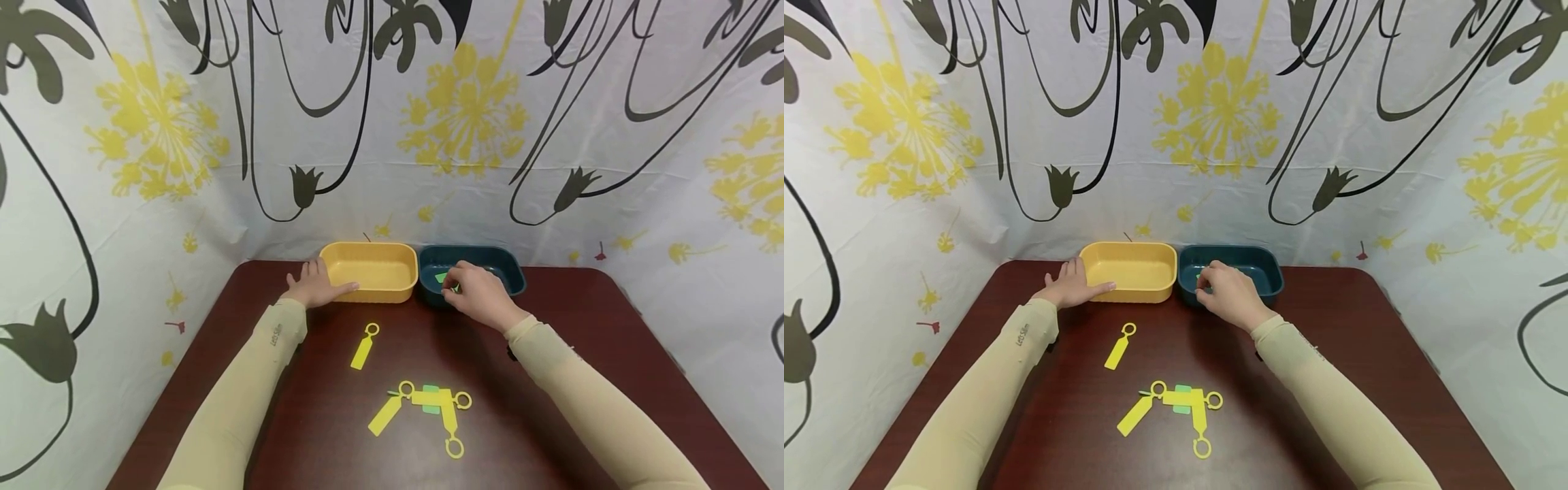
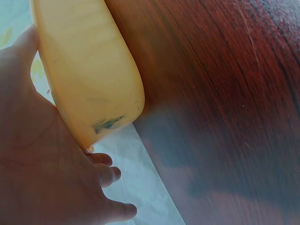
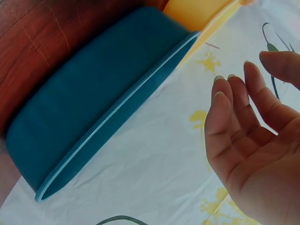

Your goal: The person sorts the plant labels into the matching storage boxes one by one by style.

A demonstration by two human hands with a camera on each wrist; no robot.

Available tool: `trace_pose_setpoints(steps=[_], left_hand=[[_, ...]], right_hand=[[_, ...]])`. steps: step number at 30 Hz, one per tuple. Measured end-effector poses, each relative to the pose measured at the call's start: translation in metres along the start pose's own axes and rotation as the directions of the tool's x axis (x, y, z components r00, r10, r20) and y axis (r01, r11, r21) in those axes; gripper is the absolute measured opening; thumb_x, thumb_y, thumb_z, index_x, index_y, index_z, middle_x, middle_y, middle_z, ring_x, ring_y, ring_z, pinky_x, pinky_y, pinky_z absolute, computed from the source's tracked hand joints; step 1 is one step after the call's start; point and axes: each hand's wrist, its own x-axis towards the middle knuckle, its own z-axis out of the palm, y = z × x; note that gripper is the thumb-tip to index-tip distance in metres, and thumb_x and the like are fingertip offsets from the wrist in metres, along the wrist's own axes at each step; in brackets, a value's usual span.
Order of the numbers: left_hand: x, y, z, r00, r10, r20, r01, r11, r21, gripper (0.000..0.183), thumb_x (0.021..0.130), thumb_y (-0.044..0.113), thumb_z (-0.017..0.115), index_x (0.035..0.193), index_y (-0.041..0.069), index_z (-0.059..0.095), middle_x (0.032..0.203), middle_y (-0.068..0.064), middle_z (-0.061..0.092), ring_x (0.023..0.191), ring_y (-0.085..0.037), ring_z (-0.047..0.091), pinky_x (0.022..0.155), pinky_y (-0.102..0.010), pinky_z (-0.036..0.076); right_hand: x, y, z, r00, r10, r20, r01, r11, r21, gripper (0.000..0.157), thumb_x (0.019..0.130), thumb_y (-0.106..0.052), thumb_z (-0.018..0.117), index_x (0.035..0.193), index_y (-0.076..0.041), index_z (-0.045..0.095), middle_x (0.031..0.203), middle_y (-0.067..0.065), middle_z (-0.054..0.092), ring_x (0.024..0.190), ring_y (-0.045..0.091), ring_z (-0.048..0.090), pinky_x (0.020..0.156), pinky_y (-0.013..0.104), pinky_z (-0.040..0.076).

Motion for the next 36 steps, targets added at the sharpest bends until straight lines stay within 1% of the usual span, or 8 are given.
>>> trace_pose_setpoints(steps=[3, 4, 8, 11, 15, 22, 30, 36], left_hand=[[-0.001, 0.001, -0.001, 1.000, 0.000, 0.005, 0.000, 1.000, -0.007, 0.134, 0.078, 0.087, 0.051, 0.156, -0.009, -0.002, 0.162, -0.030, 0.004, 0.150, -0.045, 0.005, 0.109, -0.075, 0.000], [0.001, 0.000, 0.000, 1.000, -0.001, 0.008, 0.001, 1.000, -0.005, 0.136, 0.077, 0.088, 0.051, 0.156, -0.009, -0.002, 0.162, -0.031, 0.003, 0.149, -0.046, 0.004, 0.109, -0.076, 0.000], [0.000, 0.000, -0.001, 1.000, -0.007, 0.021, 0.007, 1.000, -0.011, 0.137, 0.076, 0.089, 0.050, 0.156, -0.009, -0.004, 0.162, -0.031, 0.002, 0.149, -0.045, 0.004, 0.109, -0.075, -0.001], [-0.002, 0.002, -0.001, 1.000, -0.005, 0.015, 0.005, 1.000, -0.008, 0.135, 0.078, 0.087, 0.050, 0.156, -0.008, -0.002, 0.163, -0.029, 0.003, 0.150, -0.044, 0.005, 0.110, -0.074, 0.000], [0.001, -0.001, 0.001, 1.000, 0.001, -0.004, -0.001, 1.000, 0.005, 0.134, 0.078, 0.088, 0.050, 0.156, -0.008, -0.001, 0.163, -0.029, 0.004, 0.150, -0.044, 0.005, 0.110, -0.075, 0.002], [0.003, -0.003, 0.002, 1.000, 0.005, -0.007, -0.005, 1.000, 0.007, 0.136, 0.077, 0.089, 0.050, 0.156, -0.009, -0.002, 0.162, -0.030, 0.004, 0.150, -0.045, 0.005, 0.109, -0.076, 0.002], [0.004, -0.003, 0.001, 1.000, 0.011, 0.011, -0.011, 1.000, 0.019, 0.137, 0.077, 0.090, 0.047, 0.155, -0.010, -0.004, 0.162, -0.032, 0.002, 0.149, -0.047, 0.003, 0.108, -0.076, 0.001], [0.004, -0.002, 0.001, 1.000, 0.003, 0.013, -0.004, 1.000, 0.013, 0.137, 0.077, 0.089, 0.050, 0.155, -0.010, -0.003, 0.162, -0.032, 0.003, 0.149, -0.047, 0.004, 0.108, -0.076, 0.002]], right_hand=[[-0.003, -0.005, 0.003, 1.000, -0.015, -0.002, 0.015, 1.000, -0.002, 0.005, 0.093, -0.027, 0.073, 0.093, -0.022, 0.072, 0.088, -0.005, 0.055, 0.072, 0.012, 0.055, 0.063, 0.031, 0.050], [-0.005, -0.006, 0.004, 1.000, -0.020, 0.001, 0.020, 1.000, -0.001, 0.006, 0.092, -0.028, 0.073, 0.093, -0.023, 0.072, 0.088, -0.006, 0.055, 0.072, 0.012, 0.055, 0.063, 0.031, 0.050], [-0.010, -0.013, 0.011, 0.999, -0.043, 0.023, 0.042, 0.999, 0.011, 0.008, 0.092, -0.030, 0.074, 0.094, -0.023, 0.071, 0.088, -0.007, 0.056, 0.073, 0.010, 0.055, 0.063, 0.029, 0.049], [-0.014, -0.020, 0.016, 0.997, -0.069, 0.023, 0.069, 0.998, 0.010, 0.007, 0.092, -0.030, 0.074, 0.094, -0.024, 0.071, 0.089, -0.006, 0.056, 0.073, 0.009, 0.054, 0.063, 0.028, 0.049], [-0.017, -0.029, 0.022, 0.995, -0.098, 0.023, 0.098, 0.995, 0.003, 0.007, 0.091, -0.030, 0.075, 0.093, -0.025, 0.071, 0.089, -0.009, 0.054, 0.075, 0.009, 0.052, 0.064, 0.026, 0.049], [-0.026, -0.042, 0.031, 0.993, -0.107, 0.050, 0.107, 0.994, 0.009, 0.009, 0.089, -0.030, 0.077, 0.094, -0.026, 0.071, 0.090, -0.013, 0.053, 0.074, 0.007, 0.051, 0.062, 0.023, 0.048], [-0.032, -0.052, 0.039, 0.991, -0.097, 0.089, 0.095, 0.995, 0.029, 0.017, 0.086, -0.029, 0.081, 0.101, -0.025, 0.073, 0.091, -0.015, 0.052, 0.075, 0.005, 0.052, 0.066, 0.020, 0.049], [-0.036, -0.059, 0.047, 0.983, -0.136, 0.123, 0.131, 0.990, 0.047, 0.020, 0.086, -0.028, 0.081, 0.104, -0.025, 0.073, 0.093, -0.014, 0.052, 0.077, 0.006, 0.053, 0.067, 0.022, 0.050]])
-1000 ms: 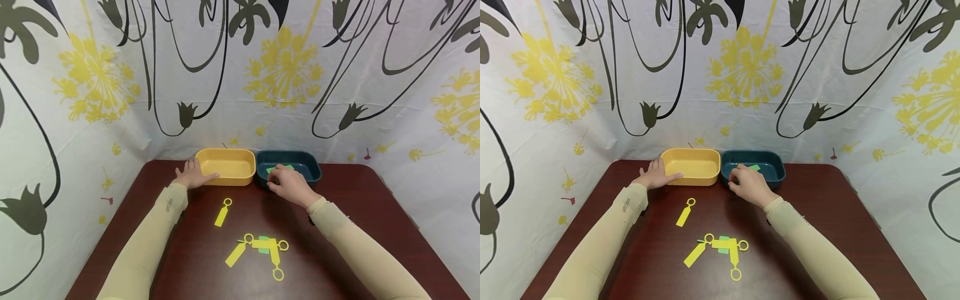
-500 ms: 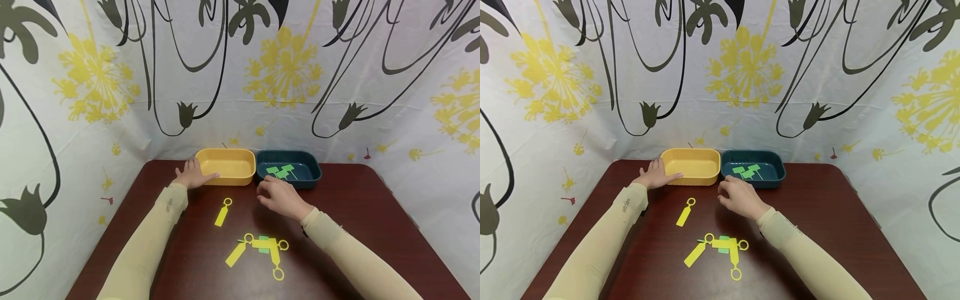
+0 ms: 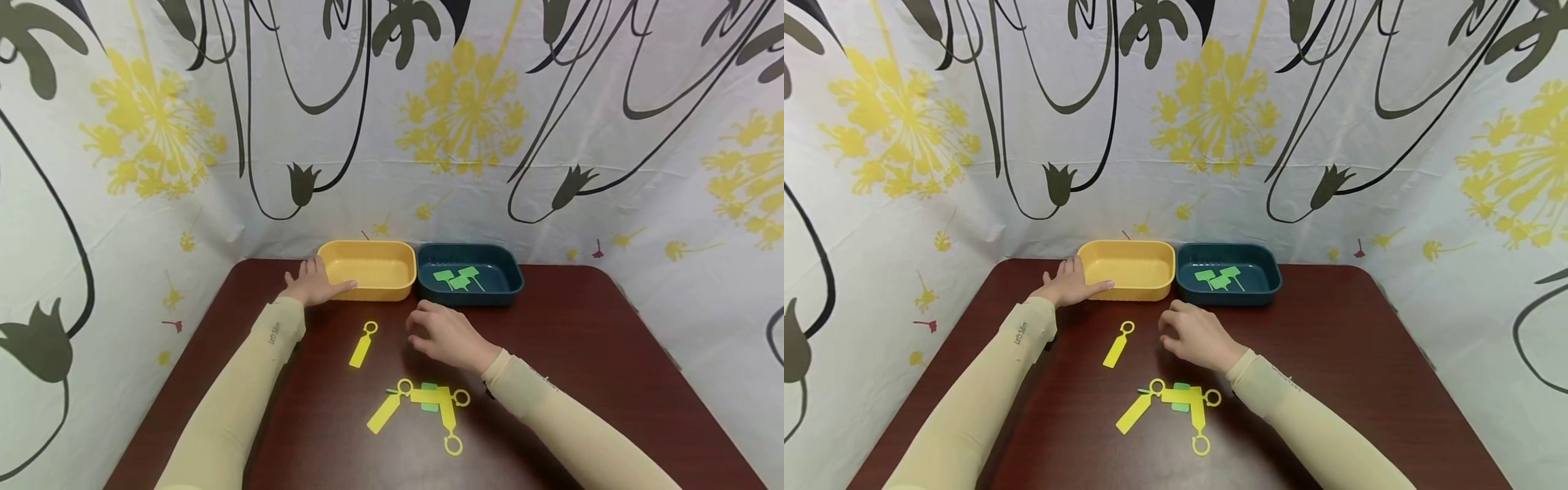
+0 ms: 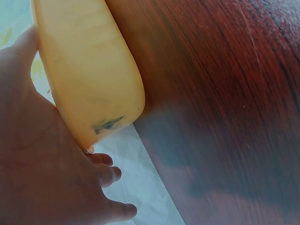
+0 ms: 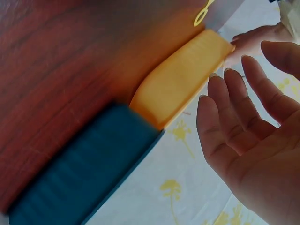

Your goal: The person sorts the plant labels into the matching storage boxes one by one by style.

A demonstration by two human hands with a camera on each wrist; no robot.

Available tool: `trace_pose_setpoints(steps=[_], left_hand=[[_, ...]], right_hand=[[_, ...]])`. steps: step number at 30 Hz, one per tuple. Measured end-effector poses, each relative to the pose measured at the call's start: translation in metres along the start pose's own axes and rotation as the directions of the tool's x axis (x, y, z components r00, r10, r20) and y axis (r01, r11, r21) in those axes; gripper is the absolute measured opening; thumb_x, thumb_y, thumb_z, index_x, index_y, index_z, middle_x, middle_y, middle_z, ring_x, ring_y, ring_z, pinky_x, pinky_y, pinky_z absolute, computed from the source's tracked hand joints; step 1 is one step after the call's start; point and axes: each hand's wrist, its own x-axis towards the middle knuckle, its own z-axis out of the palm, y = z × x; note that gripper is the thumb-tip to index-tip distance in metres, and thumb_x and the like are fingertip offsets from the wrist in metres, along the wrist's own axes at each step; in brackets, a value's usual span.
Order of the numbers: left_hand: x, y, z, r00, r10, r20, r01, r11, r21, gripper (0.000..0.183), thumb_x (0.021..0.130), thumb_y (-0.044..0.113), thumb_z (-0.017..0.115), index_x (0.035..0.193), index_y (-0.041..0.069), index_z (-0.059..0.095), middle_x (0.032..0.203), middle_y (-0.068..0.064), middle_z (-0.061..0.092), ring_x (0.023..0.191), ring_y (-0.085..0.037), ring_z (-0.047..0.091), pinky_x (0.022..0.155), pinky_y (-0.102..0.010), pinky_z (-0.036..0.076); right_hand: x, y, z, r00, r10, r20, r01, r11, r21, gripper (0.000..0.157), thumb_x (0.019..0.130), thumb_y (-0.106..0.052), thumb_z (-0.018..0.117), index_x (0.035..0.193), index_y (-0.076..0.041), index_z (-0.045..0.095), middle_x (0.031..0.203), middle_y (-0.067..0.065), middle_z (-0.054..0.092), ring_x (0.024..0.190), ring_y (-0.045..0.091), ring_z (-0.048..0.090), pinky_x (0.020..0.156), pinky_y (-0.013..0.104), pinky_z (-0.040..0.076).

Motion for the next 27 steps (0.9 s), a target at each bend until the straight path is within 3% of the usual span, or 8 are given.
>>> trace_pose_setpoints(steps=[7, 15, 27], left_hand=[[0.000, -0.001, 0.002, 1.000, 0.001, -0.004, -0.001, 1.000, 0.004, 0.137, 0.076, 0.089, 0.049, 0.155, -0.010, -0.003, 0.162, -0.032, 0.004, 0.149, -0.047, 0.005, 0.108, -0.076, 0.002], [0.025, -0.016, 0.011, 0.999, -0.027, 0.032, 0.026, 1.000, 0.013, 0.149, 0.066, 0.099, 0.044, 0.156, -0.006, -0.011, 0.164, -0.028, -0.004, 0.151, -0.043, -0.002, 0.107, -0.077, -0.002], [0.020, -0.012, 0.009, 0.999, -0.032, 0.030, 0.032, 0.999, 0.016, 0.148, 0.066, 0.098, 0.045, 0.156, -0.006, -0.010, 0.164, -0.028, -0.002, 0.151, -0.042, 0.000, 0.108, -0.076, -0.002]], right_hand=[[-0.004, -0.008, 0.010, 0.997, -0.059, 0.046, 0.058, 0.998, 0.010, 0.021, 0.087, -0.029, 0.080, 0.106, -0.022, 0.074, 0.092, -0.013, 0.052, 0.076, 0.007, 0.053, 0.065, 0.023, 0.049], [-0.008, -0.015, 0.018, 0.992, -0.116, 0.055, 0.116, 0.993, 0.013, 0.018, 0.089, -0.030, 0.078, 0.104, -0.022, 0.074, 0.090, -0.012, 0.051, 0.074, 0.005, 0.051, 0.062, 0.022, 0.048], [-0.013, -0.023, 0.029, 0.985, -0.142, 0.101, 0.139, 0.990, 0.035, 0.013, 0.089, -0.034, 0.078, 0.099, -0.027, 0.075, 0.087, -0.013, 0.050, 0.074, 0.005, 0.050, 0.060, 0.022, 0.047]])
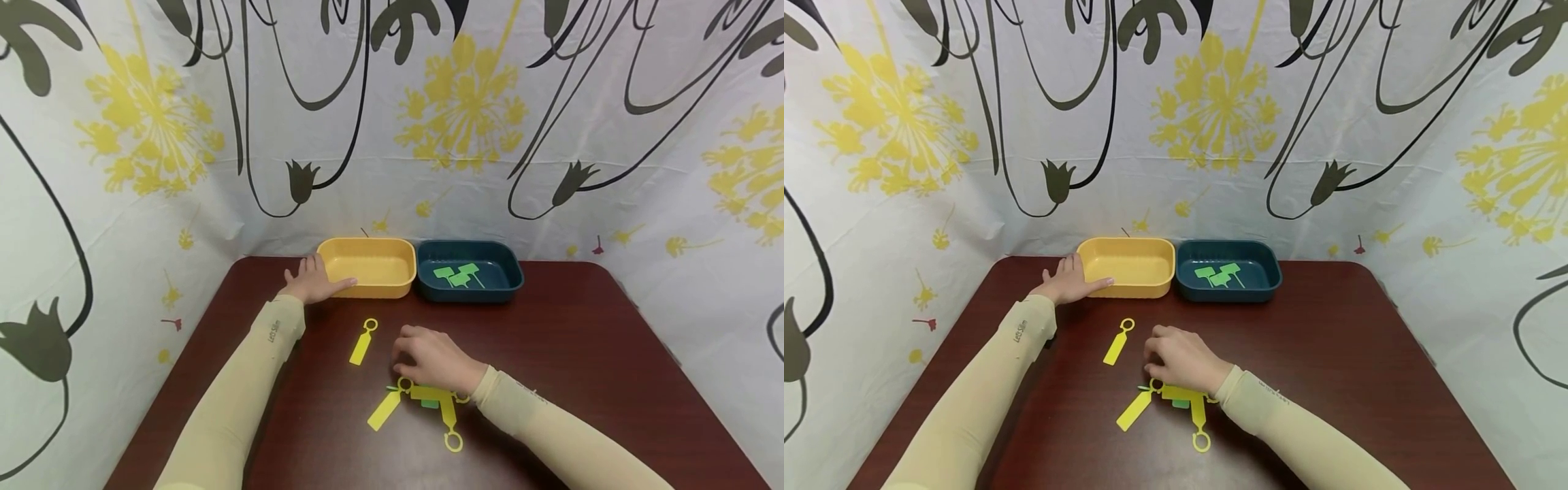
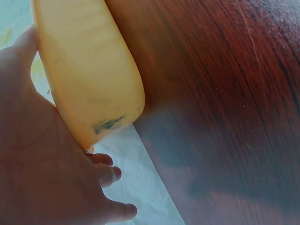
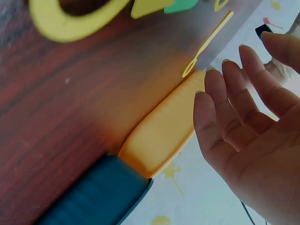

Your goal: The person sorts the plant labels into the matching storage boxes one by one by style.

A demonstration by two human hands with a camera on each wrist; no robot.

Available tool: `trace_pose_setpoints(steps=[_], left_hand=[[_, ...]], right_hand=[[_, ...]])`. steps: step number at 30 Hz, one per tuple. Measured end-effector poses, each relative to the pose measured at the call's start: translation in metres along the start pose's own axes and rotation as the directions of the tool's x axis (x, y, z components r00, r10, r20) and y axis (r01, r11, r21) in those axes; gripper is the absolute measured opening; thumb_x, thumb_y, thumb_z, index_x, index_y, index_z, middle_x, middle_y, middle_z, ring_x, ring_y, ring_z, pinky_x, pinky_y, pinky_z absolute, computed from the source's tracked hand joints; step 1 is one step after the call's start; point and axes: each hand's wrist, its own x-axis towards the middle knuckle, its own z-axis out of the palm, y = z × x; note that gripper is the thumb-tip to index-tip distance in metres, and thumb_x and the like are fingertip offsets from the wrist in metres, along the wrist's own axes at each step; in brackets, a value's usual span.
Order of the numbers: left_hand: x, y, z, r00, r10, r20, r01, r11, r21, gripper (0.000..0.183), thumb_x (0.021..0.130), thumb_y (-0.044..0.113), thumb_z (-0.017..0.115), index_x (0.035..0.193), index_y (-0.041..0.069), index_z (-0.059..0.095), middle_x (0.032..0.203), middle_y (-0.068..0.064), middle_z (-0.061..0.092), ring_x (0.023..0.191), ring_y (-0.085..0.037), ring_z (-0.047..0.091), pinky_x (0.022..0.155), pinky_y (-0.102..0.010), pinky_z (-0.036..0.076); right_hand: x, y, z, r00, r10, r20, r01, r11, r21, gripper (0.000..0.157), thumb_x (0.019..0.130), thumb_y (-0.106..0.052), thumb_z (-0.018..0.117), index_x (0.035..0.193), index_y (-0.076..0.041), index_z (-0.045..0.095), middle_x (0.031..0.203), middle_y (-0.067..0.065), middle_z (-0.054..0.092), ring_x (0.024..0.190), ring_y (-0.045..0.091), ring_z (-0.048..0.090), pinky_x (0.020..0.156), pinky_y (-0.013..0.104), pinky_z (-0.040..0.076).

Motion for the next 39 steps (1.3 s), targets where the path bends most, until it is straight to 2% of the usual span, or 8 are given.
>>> trace_pose_setpoints(steps=[7, 16, 25, 35, 39], left_hand=[[0.004, 0.000, -0.002, 1.000, -0.003, 0.004, 0.003, 1.000, 0.005, 0.144, 0.070, 0.096, 0.045, 0.156, -0.005, -0.011, 0.164, -0.027, -0.002, 0.151, -0.041, 0.000, 0.108, -0.076, -0.001], [-0.017, 0.012, -0.012, 0.999, 0.024, -0.041, -0.024, 1.000, -0.011, 0.134, 0.079, 0.086, 0.050, 0.156, -0.008, -0.005, 0.163, -0.030, 0.002, 0.151, -0.043, 0.003, 0.109, -0.075, 0.001], [-0.010, 0.007, -0.004, 1.000, 0.001, -0.015, -0.001, 1.000, 0.003, 0.142, 0.072, 0.095, 0.044, 0.157, -0.005, -0.010, 0.164, -0.027, -0.003, 0.152, -0.040, -0.003, 0.110, -0.074, -0.003], [-0.011, 0.006, -0.003, 1.000, 0.010, -0.024, -0.010, 1.000, -0.011, 0.143, 0.072, 0.094, 0.047, 0.156, -0.008, -0.009, 0.163, -0.030, -0.003, 0.150, -0.046, -0.002, 0.107, -0.077, -0.003], [-0.009, 0.005, -0.001, 1.000, 0.000, -0.017, 0.000, 1.000, 0.000, 0.144, 0.070, 0.097, 0.044, 0.157, -0.005, -0.009, 0.164, -0.026, -0.003, 0.151, -0.041, -0.003, 0.109, -0.075, -0.003]], right_hand=[[0.001, -0.002, 0.005, 0.999, 0.002, 0.033, -0.003, 1.000, 0.003, 0.013, 0.088, -0.038, 0.078, 0.097, -0.030, 0.074, 0.086, -0.013, 0.050, 0.073, 0.005, 0.049, 0.059, 0.022, 0.046], [0.000, -0.008, 0.011, 0.998, -0.009, 0.056, 0.011, 1.000, -0.026, 0.015, 0.085, -0.039, 0.081, 0.094, -0.028, 0.075, 0.086, -0.013, 0.050, 0.073, 0.005, 0.049, 0.059, 0.022, 0.045], [0.000, -0.012, 0.019, 0.996, -0.039, 0.076, 0.043, 0.998, -0.054, 0.013, 0.084, -0.034, 0.082, 0.092, -0.025, 0.076, 0.085, -0.012, 0.052, 0.073, 0.005, 0.049, 0.059, 0.023, 0.044], [-0.001, -0.013, 0.027, 0.995, -0.078, 0.067, 0.082, 0.995, -0.051, 0.007, 0.084, -0.028, 0.081, 0.087, -0.026, 0.076, 0.083, -0.014, 0.050, 0.074, 0.004, 0.048, 0.057, 0.022, 0.043], [-0.001, -0.015, 0.030, 0.995, -0.086, 0.051, 0.089, 0.994, -0.067, 0.007, 0.084, -0.024, 0.081, 0.083, -0.026, 0.074, 0.081, -0.014, 0.048, 0.073, 0.004, 0.046, 0.056, 0.021, 0.041]])
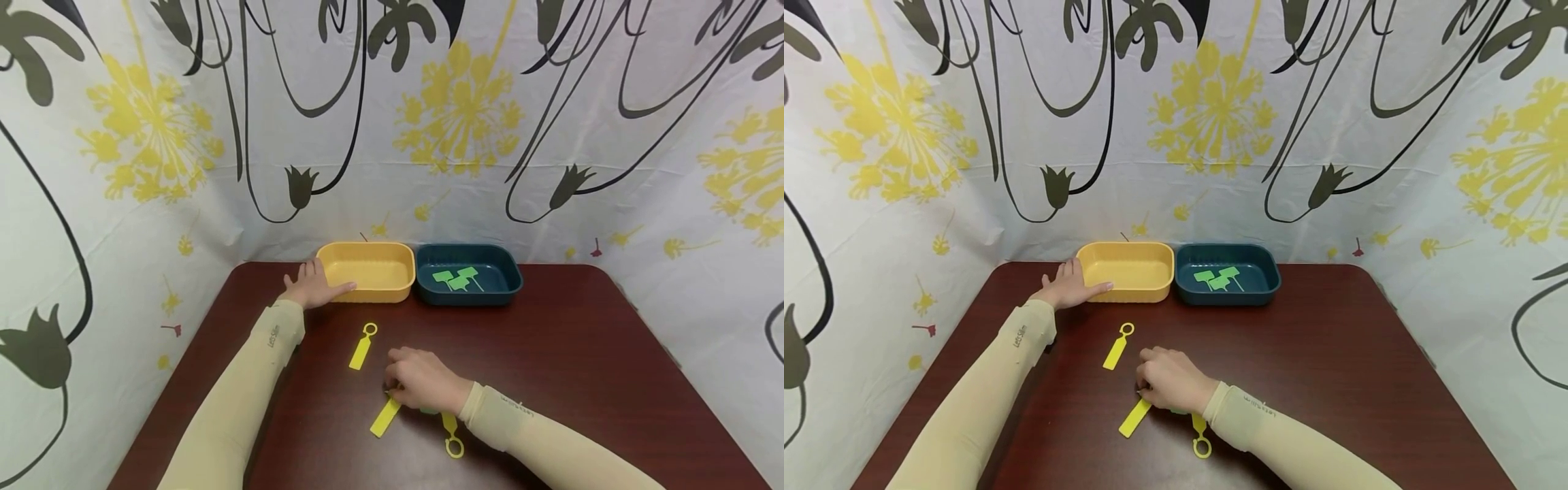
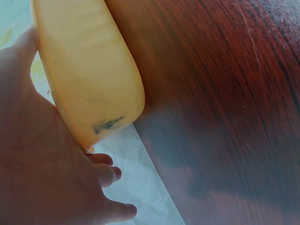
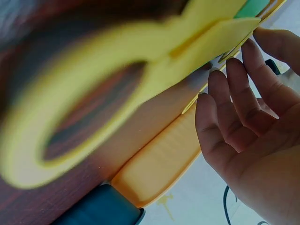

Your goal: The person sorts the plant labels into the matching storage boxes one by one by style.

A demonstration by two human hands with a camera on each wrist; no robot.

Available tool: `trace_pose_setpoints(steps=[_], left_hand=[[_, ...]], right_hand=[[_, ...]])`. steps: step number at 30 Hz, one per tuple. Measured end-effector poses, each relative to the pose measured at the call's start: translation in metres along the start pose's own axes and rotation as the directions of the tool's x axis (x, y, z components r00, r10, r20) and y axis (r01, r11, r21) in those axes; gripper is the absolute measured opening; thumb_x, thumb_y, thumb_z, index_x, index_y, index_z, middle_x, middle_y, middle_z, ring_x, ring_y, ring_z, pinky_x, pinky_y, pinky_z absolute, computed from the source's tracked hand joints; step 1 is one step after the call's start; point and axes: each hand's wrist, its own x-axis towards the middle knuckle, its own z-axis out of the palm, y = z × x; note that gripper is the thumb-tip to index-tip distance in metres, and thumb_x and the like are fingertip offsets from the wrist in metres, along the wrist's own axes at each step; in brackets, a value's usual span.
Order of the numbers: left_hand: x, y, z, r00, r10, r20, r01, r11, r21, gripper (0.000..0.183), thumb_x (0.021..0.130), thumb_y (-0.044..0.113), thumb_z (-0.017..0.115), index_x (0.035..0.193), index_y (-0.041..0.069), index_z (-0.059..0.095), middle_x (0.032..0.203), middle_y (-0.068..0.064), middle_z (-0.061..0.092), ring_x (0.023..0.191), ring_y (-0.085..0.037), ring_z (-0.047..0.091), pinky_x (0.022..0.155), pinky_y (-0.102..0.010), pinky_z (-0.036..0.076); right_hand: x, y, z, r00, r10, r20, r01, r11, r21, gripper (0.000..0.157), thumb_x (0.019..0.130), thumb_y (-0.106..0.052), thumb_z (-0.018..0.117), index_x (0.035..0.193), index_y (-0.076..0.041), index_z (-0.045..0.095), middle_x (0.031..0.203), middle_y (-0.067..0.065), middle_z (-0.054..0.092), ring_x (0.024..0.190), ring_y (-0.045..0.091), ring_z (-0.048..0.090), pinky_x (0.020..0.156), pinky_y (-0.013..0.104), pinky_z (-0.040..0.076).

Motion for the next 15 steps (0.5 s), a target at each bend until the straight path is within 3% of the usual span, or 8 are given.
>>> trace_pose_setpoints(steps=[7, 15], left_hand=[[0.011, -0.007, 0.003, 1.000, 0.007, 0.005, -0.007, 1.000, -0.016, 0.148, 0.066, 0.098, 0.046, 0.156, -0.005, -0.012, 0.164, -0.027, -0.005, 0.151, -0.042, -0.004, 0.107, -0.077, -0.003], [-0.010, 0.004, -0.004, 0.999, 0.038, -0.020, -0.038, 0.999, -0.016, 0.137, 0.077, 0.090, 0.048, 0.156, -0.008, -0.006, 0.163, -0.030, -0.001, 0.151, -0.044, 0.000, 0.109, -0.075, 0.000]], right_hand=[[0.001, -0.003, 0.002, 0.998, -0.028, -0.054, 0.024, 0.997, -0.074, 0.017, 0.077, -0.022, 0.082, 0.071, -0.027, 0.067, 0.076, -0.014, 0.045, 0.070, 0.007, 0.045, 0.052, 0.022, 0.038], [0.000, -0.006, -0.003, 0.999, 0.000, -0.038, -0.001, 1.000, -0.026, 0.019, 0.076, -0.022, 0.082, 0.069, -0.027, 0.064, 0.076, -0.014, 0.045, 0.070, 0.005, 0.046, 0.052, 0.021, 0.039]])
